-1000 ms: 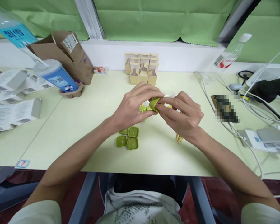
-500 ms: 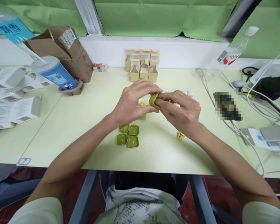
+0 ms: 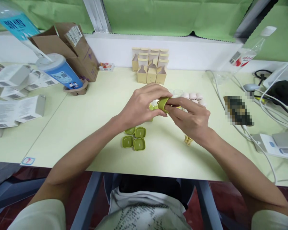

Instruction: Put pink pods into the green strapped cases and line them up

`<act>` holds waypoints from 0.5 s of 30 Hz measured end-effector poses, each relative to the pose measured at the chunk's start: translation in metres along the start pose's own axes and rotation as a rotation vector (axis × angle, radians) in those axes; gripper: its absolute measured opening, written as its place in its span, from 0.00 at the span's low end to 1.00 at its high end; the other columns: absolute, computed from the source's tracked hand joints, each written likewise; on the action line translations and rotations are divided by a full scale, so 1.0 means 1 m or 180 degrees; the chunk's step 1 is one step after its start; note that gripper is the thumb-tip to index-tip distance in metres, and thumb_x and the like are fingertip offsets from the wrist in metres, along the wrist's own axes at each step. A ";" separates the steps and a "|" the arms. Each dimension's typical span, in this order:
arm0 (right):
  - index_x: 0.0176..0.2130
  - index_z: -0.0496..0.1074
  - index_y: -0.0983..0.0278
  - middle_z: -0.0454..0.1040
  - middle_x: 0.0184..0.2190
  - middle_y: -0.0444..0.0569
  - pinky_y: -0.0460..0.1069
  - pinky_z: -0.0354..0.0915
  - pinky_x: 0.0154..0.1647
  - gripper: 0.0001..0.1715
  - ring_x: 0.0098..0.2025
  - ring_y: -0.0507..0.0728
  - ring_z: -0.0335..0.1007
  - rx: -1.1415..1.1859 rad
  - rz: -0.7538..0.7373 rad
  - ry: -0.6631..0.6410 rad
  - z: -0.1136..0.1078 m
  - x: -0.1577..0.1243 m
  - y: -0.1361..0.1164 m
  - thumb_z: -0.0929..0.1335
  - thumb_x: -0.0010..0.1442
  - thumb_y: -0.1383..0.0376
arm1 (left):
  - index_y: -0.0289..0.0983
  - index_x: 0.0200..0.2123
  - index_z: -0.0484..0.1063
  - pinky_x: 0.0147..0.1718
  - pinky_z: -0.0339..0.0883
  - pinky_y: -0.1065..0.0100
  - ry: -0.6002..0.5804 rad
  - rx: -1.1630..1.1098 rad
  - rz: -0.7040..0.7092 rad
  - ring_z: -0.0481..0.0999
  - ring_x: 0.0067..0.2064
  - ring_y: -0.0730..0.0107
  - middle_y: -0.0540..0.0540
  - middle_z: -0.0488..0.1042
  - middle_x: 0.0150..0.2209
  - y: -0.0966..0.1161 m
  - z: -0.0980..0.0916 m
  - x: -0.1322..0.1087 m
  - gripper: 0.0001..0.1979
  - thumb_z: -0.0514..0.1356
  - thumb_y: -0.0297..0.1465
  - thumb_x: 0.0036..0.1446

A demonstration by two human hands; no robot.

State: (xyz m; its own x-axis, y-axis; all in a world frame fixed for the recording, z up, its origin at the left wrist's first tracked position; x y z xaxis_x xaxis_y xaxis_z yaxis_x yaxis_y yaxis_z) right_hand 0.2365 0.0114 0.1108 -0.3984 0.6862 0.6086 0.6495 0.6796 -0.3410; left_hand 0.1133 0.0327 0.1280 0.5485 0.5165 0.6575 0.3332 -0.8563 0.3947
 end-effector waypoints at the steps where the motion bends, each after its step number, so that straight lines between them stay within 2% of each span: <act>1: 0.41 0.84 0.53 0.86 0.44 0.48 0.54 0.80 0.44 0.17 0.43 0.58 0.83 -0.0032 -0.0035 0.0022 -0.003 0.001 -0.002 0.66 0.75 0.66 | 0.43 0.52 0.81 0.53 0.79 0.51 0.0012 -0.0008 -0.0039 0.83 0.52 0.55 0.42 0.84 0.49 -0.002 -0.001 0.000 0.24 0.68 0.55 0.65; 4: 0.43 0.84 0.52 0.86 0.45 0.49 0.58 0.80 0.47 0.11 0.44 0.61 0.84 -0.0041 -0.0151 0.0540 -0.032 0.003 -0.009 0.70 0.73 0.65 | 0.46 0.56 0.80 0.52 0.81 0.50 0.0121 -0.0048 -0.0214 0.83 0.53 0.55 0.42 0.82 0.52 -0.008 -0.007 0.002 0.25 0.67 0.55 0.65; 6: 0.44 0.83 0.52 0.85 0.44 0.50 0.59 0.80 0.45 0.07 0.45 0.63 0.83 0.0186 0.0063 0.1079 -0.055 0.002 -0.004 0.72 0.73 0.63 | 0.48 0.58 0.79 0.52 0.81 0.49 0.0222 -0.0085 -0.0309 0.82 0.55 0.53 0.40 0.80 0.55 -0.011 -0.013 0.002 0.26 0.68 0.55 0.64; 7: 0.44 0.82 0.53 0.85 0.43 0.50 0.58 0.80 0.41 0.05 0.43 0.62 0.83 0.0445 0.0289 0.1212 -0.061 0.002 0.005 0.72 0.73 0.61 | 0.48 0.59 0.79 0.53 0.81 0.49 0.0276 -0.0118 -0.0334 0.81 0.57 0.52 0.39 0.79 0.56 -0.011 -0.016 0.002 0.26 0.68 0.55 0.64; 8: 0.44 0.82 0.54 0.84 0.42 0.50 0.57 0.79 0.37 0.04 0.41 0.61 0.83 0.0798 0.0568 0.1156 -0.058 0.004 0.015 0.73 0.72 0.58 | 0.48 0.58 0.79 0.53 0.81 0.49 0.0329 -0.0156 -0.0343 0.81 0.58 0.52 0.39 0.79 0.56 -0.010 -0.018 0.002 0.26 0.69 0.55 0.64; 9: 0.44 0.81 0.55 0.83 0.40 0.49 0.55 0.78 0.33 0.08 0.38 0.60 0.82 0.1218 0.0858 0.0942 -0.048 0.006 0.026 0.74 0.71 0.55 | 0.47 0.58 0.79 0.54 0.81 0.49 0.0373 -0.0198 -0.0328 0.81 0.59 0.52 0.39 0.79 0.57 -0.009 -0.019 0.002 0.26 0.69 0.54 0.64; 12: 0.43 0.79 0.59 0.81 0.35 0.47 0.52 0.74 0.28 0.23 0.32 0.56 0.79 0.2394 0.1496 -0.0019 -0.003 0.009 0.043 0.78 0.63 0.44 | 0.48 0.57 0.79 0.58 0.80 0.46 0.0415 -0.0264 -0.0224 0.81 0.59 0.52 0.41 0.81 0.56 -0.002 -0.018 0.003 0.23 0.69 0.52 0.65; 13: 0.42 0.79 0.59 0.80 0.33 0.47 0.51 0.73 0.28 0.26 0.32 0.56 0.78 0.2662 0.1633 -0.0202 0.007 0.008 0.046 0.79 0.61 0.42 | 0.48 0.57 0.79 0.59 0.79 0.45 0.0399 -0.0255 -0.0207 0.81 0.59 0.52 0.41 0.81 0.55 -0.001 -0.017 0.004 0.23 0.69 0.52 0.65; 15: 0.39 0.78 0.60 0.77 0.30 0.45 0.49 0.70 0.27 0.27 0.29 0.53 0.74 0.3069 0.1854 -0.0288 0.017 0.007 0.051 0.81 0.57 0.42 | 0.48 0.58 0.78 0.59 0.79 0.44 0.0343 -0.0208 -0.0226 0.80 0.60 0.51 0.41 0.82 0.55 0.000 -0.015 0.005 0.23 0.68 0.52 0.66</act>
Point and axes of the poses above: each hand's wrist, its own x-axis towards the middle knuckle, its own z-axis out of the palm, y = z × x, the point moved 10 cm from there along x, towards the middle knuckle
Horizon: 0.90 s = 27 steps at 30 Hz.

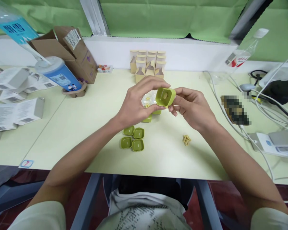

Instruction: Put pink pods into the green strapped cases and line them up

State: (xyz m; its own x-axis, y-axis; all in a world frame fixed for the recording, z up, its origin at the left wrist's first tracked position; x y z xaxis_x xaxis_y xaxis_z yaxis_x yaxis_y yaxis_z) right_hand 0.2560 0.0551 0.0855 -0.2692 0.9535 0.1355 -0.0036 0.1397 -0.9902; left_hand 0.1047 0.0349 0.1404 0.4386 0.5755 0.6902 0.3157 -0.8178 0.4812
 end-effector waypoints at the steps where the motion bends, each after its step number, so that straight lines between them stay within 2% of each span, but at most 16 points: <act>1: 0.37 0.77 0.60 0.75 0.29 0.44 0.49 0.68 0.27 0.28 0.28 0.52 0.71 0.0153 0.0093 -0.0032 0.000 0.001 0.003 0.82 0.55 0.43 | 0.48 0.58 0.78 0.59 0.79 0.44 -0.0031 0.0031 -0.0022 0.80 0.60 0.51 0.41 0.82 0.56 0.000 0.001 0.000 0.24 0.68 0.53 0.66; 4: 0.33 0.75 0.61 0.70 0.27 0.41 0.47 0.63 0.26 0.28 0.27 0.50 0.65 0.0485 0.0343 -0.0270 0.008 0.001 0.008 0.84 0.53 0.45 | 0.48 0.59 0.77 0.57 0.80 0.45 -0.0107 0.0120 0.0023 0.80 0.60 0.50 0.42 0.81 0.57 0.003 0.002 0.000 0.23 0.66 0.52 0.67; 7: 0.31 0.72 0.61 0.65 0.27 0.41 0.47 0.59 0.26 0.28 0.27 0.49 0.61 0.0690 0.0488 -0.0463 0.017 -0.003 0.008 0.83 0.56 0.46 | 0.48 0.60 0.77 0.60 0.78 0.43 -0.0151 0.0289 0.0127 0.80 0.61 0.49 0.43 0.82 0.57 0.007 0.002 -0.001 0.21 0.63 0.51 0.70; 12: 0.32 0.71 0.62 0.60 0.28 0.40 0.46 0.53 0.26 0.22 0.28 0.49 0.56 0.0987 0.0344 -0.0538 0.025 -0.008 0.000 0.80 0.63 0.52 | 0.49 0.60 0.76 0.63 0.75 0.39 -0.0173 0.0521 0.0174 0.80 0.63 0.47 0.45 0.82 0.57 0.002 -0.001 0.001 0.20 0.58 0.48 0.72; 19: 0.34 0.72 0.62 0.61 0.30 0.42 0.47 0.54 0.27 0.21 0.29 0.50 0.56 0.0918 0.0272 -0.0554 0.030 -0.011 -0.007 0.79 0.63 0.51 | 0.50 0.59 0.77 0.63 0.74 0.41 -0.0152 0.0592 0.0251 0.81 0.62 0.49 0.47 0.83 0.55 -0.014 -0.007 0.003 0.18 0.59 0.44 0.70; 24: 0.33 0.72 0.62 0.62 0.27 0.41 0.47 0.56 0.27 0.21 0.28 0.50 0.58 0.0802 0.0246 -0.0498 0.025 -0.010 -0.006 0.79 0.63 0.51 | 0.52 0.59 0.77 0.61 0.75 0.42 -0.0190 0.0596 0.0118 0.80 0.61 0.49 0.47 0.83 0.54 -0.016 -0.005 0.003 0.19 0.62 0.47 0.69; 27: 0.33 0.73 0.62 0.65 0.26 0.41 0.47 0.59 0.27 0.19 0.26 0.49 0.60 0.0610 0.0137 -0.0297 0.015 -0.007 -0.004 0.79 0.63 0.54 | 0.50 0.58 0.77 0.60 0.76 0.45 -0.0174 0.0517 0.0093 0.81 0.58 0.52 0.46 0.84 0.53 -0.014 -0.005 0.003 0.20 0.64 0.50 0.68</act>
Point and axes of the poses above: each hand's wrist, its own x-axis towards the middle knuckle, its own z-axis out of the palm, y = z × x, the point moved 10 cm from there along x, towards the middle knuckle
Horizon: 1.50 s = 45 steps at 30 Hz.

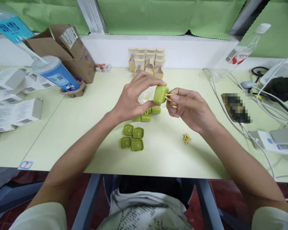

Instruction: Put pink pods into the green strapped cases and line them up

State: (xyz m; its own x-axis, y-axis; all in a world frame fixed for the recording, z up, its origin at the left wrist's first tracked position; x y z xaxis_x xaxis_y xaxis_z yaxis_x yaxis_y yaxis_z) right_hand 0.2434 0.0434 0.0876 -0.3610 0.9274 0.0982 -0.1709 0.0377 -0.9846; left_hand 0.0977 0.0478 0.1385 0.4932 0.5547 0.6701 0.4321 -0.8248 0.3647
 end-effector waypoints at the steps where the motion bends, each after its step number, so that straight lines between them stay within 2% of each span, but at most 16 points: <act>1: 0.34 0.74 0.62 0.66 0.26 0.41 0.48 0.60 0.26 0.18 0.26 0.49 0.61 -0.0104 -0.0105 0.0121 -0.005 0.000 -0.002 0.79 0.63 0.55 | 0.49 0.57 0.78 0.60 0.76 0.46 0.0011 -0.0014 -0.0015 0.81 0.57 0.52 0.46 0.84 0.53 0.000 0.000 0.000 0.21 0.65 0.51 0.67; 4: 0.37 0.78 0.62 0.71 0.30 0.43 0.48 0.65 0.27 0.14 0.27 0.50 0.67 -0.0491 -0.0571 0.0564 -0.020 -0.002 -0.013 0.78 0.65 0.56 | 0.47 0.57 0.78 0.58 0.77 0.48 0.0034 -0.0015 -0.0136 0.81 0.55 0.53 0.44 0.84 0.53 -0.005 -0.001 0.000 0.27 0.69 0.56 0.62; 6: 0.45 0.81 0.60 0.76 0.39 0.46 0.49 0.71 0.29 0.13 0.32 0.52 0.73 -0.0778 -0.0839 0.0661 -0.020 -0.005 -0.020 0.77 0.67 0.54 | 0.46 0.57 0.78 0.56 0.77 0.50 0.0076 -0.0085 -0.0228 0.82 0.55 0.53 0.43 0.84 0.53 -0.010 -0.001 -0.002 0.31 0.71 0.58 0.59; 8: 0.57 0.80 0.54 0.77 0.51 0.48 0.51 0.78 0.34 0.22 0.39 0.54 0.78 -0.1129 -0.0974 0.0444 -0.010 -0.007 -0.022 0.77 0.67 0.52 | 0.45 0.57 0.78 0.56 0.77 0.52 0.0129 -0.0306 -0.0355 0.82 0.54 0.54 0.42 0.84 0.53 -0.014 0.000 -0.004 0.32 0.72 0.58 0.58; 10: 0.64 0.77 0.50 0.74 0.60 0.49 0.54 0.82 0.42 0.30 0.46 0.57 0.78 -0.1481 -0.1093 0.0153 0.003 -0.008 -0.022 0.77 0.66 0.51 | 0.44 0.58 0.77 0.55 0.78 0.54 0.0081 -0.0701 -0.0554 0.84 0.53 0.56 0.43 0.84 0.51 -0.020 0.007 -0.007 0.33 0.72 0.58 0.57; 13: 0.66 0.77 0.49 0.73 0.61 0.50 0.57 0.83 0.49 0.31 0.51 0.58 0.78 -0.1823 -0.1337 0.0034 0.008 -0.011 -0.026 0.77 0.67 0.51 | 0.44 0.61 0.73 0.52 0.79 0.55 -0.0218 -0.1403 -0.0949 0.86 0.49 0.58 0.46 0.85 0.45 -0.027 0.026 -0.011 0.37 0.72 0.58 0.57; 17: 0.67 0.78 0.49 0.78 0.53 0.50 0.56 0.81 0.49 0.30 0.46 0.57 0.78 -0.2373 -0.1498 0.0049 0.002 -0.013 -0.036 0.76 0.68 0.51 | 0.44 0.63 0.70 0.46 0.79 0.59 -0.0683 -0.1753 -0.1331 0.87 0.44 0.61 0.48 0.85 0.41 -0.027 0.036 -0.013 0.39 0.72 0.58 0.57; 20: 0.65 0.79 0.54 0.77 0.54 0.53 0.58 0.80 0.52 0.26 0.47 0.60 0.79 -0.3139 -0.1223 -0.0083 -0.001 -0.011 -0.028 0.74 0.70 0.56 | 0.41 0.58 0.75 0.45 0.77 0.60 -0.1203 -0.1089 -0.1457 0.86 0.45 0.59 0.45 0.86 0.44 -0.030 0.028 -0.016 0.31 0.72 0.53 0.60; 24: 0.58 0.82 0.64 0.77 0.54 0.59 0.57 0.75 0.51 0.19 0.47 0.63 0.80 -0.4257 -0.0303 -0.0699 0.004 -0.007 0.024 0.74 0.68 0.67 | 0.39 0.50 0.78 0.48 0.74 0.58 -0.2114 0.0566 -0.1813 0.85 0.49 0.51 0.42 0.85 0.46 -0.056 0.014 -0.036 0.20 0.71 0.45 0.61; 27: 0.54 0.81 0.66 0.78 0.49 0.58 0.53 0.68 0.40 0.14 0.43 0.62 0.79 -0.4751 0.0141 -0.0988 0.011 -0.006 0.061 0.74 0.69 0.67 | 0.37 0.55 0.75 0.47 0.73 0.57 -0.2712 0.1377 -0.2252 0.84 0.51 0.43 0.37 0.84 0.49 -0.076 0.012 -0.058 0.26 0.72 0.46 0.60; 30: 0.53 0.77 0.66 0.77 0.48 0.58 0.52 0.58 0.32 0.13 0.36 0.61 0.76 -0.5162 0.0146 -0.0887 0.015 -0.004 0.074 0.73 0.70 0.67 | 0.34 0.62 0.68 0.44 0.73 0.59 -0.3080 0.1626 -0.2462 0.84 0.52 0.39 0.31 0.81 0.54 -0.078 0.022 -0.068 0.37 0.75 0.47 0.57; 33: 0.54 0.72 0.65 0.76 0.48 0.57 0.52 0.54 0.31 0.13 0.34 0.59 0.74 -0.5186 -0.0015 -0.0790 0.018 -0.004 0.075 0.71 0.71 0.68 | 0.33 0.67 0.62 0.44 0.74 0.61 -0.3241 0.1664 -0.2542 0.84 0.54 0.40 0.28 0.80 0.56 -0.074 0.032 -0.069 0.42 0.75 0.43 0.57; 35: 0.55 0.70 0.64 0.76 0.48 0.57 0.51 0.55 0.32 0.14 0.35 0.59 0.74 -0.5039 -0.0082 -0.0774 0.018 -0.004 0.075 0.70 0.71 0.70 | 0.33 0.66 0.63 0.44 0.74 0.61 -0.3196 0.1724 -0.2532 0.84 0.54 0.41 0.28 0.80 0.56 -0.073 0.034 -0.066 0.41 0.75 0.42 0.57; 38: 0.60 0.66 0.65 0.75 0.47 0.57 0.51 0.57 0.34 0.21 0.38 0.61 0.75 -0.4797 -0.0055 -0.0714 0.016 -0.004 0.076 0.70 0.70 0.72 | 0.35 0.59 0.72 0.41 0.74 0.62 -0.3182 0.1787 -0.2504 0.85 0.52 0.44 0.31 0.81 0.54 -0.076 0.034 -0.066 0.32 0.74 0.43 0.57; 41: 0.64 0.63 0.66 0.75 0.50 0.59 0.51 0.58 0.34 0.25 0.35 0.60 0.74 -0.4640 0.0082 -0.0557 0.012 -0.003 0.076 0.70 0.71 0.69 | 0.36 0.50 0.78 0.37 0.73 0.62 -0.3234 0.1736 -0.2496 0.86 0.47 0.46 0.34 0.83 0.50 -0.080 0.036 -0.068 0.22 0.73 0.42 0.58; 45: 0.67 0.59 0.66 0.74 0.53 0.63 0.52 0.60 0.34 0.29 0.31 0.58 0.71 -0.4576 0.0285 -0.0403 0.005 -0.002 0.077 0.70 0.73 0.64 | 0.35 0.46 0.81 0.35 0.71 0.61 -0.3257 0.1716 -0.2457 0.86 0.43 0.47 0.34 0.84 0.45 -0.082 0.038 -0.068 0.18 0.73 0.40 0.58</act>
Point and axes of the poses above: each hand's wrist, its own x-axis towards the middle knuckle, its own z-axis out of the palm, y = z × x, the point moved 10 cm from there along x, towards the middle knuckle
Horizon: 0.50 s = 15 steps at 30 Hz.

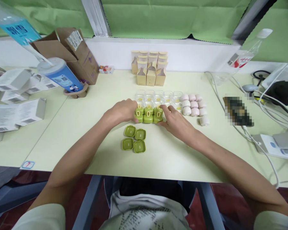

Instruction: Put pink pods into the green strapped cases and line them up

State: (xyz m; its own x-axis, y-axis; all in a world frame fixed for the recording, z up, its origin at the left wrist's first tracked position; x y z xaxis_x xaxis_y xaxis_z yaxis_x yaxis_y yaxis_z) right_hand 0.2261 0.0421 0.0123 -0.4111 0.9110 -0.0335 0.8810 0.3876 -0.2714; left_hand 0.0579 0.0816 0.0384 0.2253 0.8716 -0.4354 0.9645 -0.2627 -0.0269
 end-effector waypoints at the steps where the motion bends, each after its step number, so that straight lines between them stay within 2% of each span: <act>1: 0.68 0.59 0.66 0.74 0.53 0.63 0.52 0.61 0.34 0.30 0.31 0.58 0.72 0.0017 -0.0007 -0.0026 0.001 0.000 0.000 0.69 0.73 0.64 | 0.35 0.45 0.81 0.34 0.71 0.61 -0.0011 0.0023 0.0022 0.86 0.42 0.47 0.34 0.84 0.44 0.001 0.000 0.000 0.17 0.72 0.40 0.58; 5: 0.68 0.61 0.66 0.75 0.52 0.62 0.52 0.64 0.38 0.28 0.37 0.61 0.76 0.0064 -0.0153 -0.0099 0.003 0.001 -0.003 0.68 0.74 0.66 | 0.37 0.41 0.81 0.33 0.68 0.63 -0.0023 0.0083 0.0132 0.86 0.43 0.50 0.37 0.85 0.42 0.003 0.001 0.002 0.13 0.71 0.39 0.59; 8: 0.70 0.61 0.66 0.76 0.52 0.62 0.53 0.66 0.40 0.29 0.39 0.62 0.77 0.0076 -0.0198 -0.0074 0.003 0.002 -0.004 0.68 0.75 0.65 | 0.37 0.40 0.80 0.33 0.67 0.63 -0.0031 0.0007 0.0150 0.85 0.43 0.51 0.38 0.85 0.42 0.002 0.002 0.004 0.12 0.72 0.39 0.59; 12: 0.73 0.58 0.66 0.75 0.55 0.64 0.53 0.64 0.35 0.33 0.37 0.63 0.77 -0.0126 -0.0104 0.0015 -0.004 0.000 -0.005 0.68 0.76 0.59 | 0.37 0.38 0.81 0.32 0.67 0.62 0.0025 -0.0081 0.0172 0.85 0.40 0.50 0.38 0.84 0.38 0.000 0.002 0.004 0.13 0.74 0.39 0.56; 15: 0.68 0.66 0.69 0.74 0.58 0.67 0.54 0.63 0.32 0.26 0.41 0.66 0.78 -0.0530 -0.0146 0.0244 -0.016 -0.004 -0.016 0.65 0.78 0.58 | 0.37 0.39 0.81 0.34 0.68 0.61 0.0178 -0.0116 0.0125 0.85 0.40 0.50 0.38 0.84 0.36 -0.008 -0.004 0.002 0.14 0.75 0.40 0.56</act>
State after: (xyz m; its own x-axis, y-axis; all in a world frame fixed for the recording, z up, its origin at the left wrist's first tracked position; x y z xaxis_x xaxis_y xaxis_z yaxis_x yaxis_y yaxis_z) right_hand 0.2173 0.0343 0.0326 -0.4384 0.8974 0.0504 0.8909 0.4413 -0.1077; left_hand 0.0516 0.0873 0.0413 0.2694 0.8829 -0.3845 0.9589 -0.2828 0.0224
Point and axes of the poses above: each hand's wrist, its own x-axis towards the middle knuckle, its own z-axis out of the palm, y = z × x, the point moved 10 cm from there along x, towards the middle knuckle
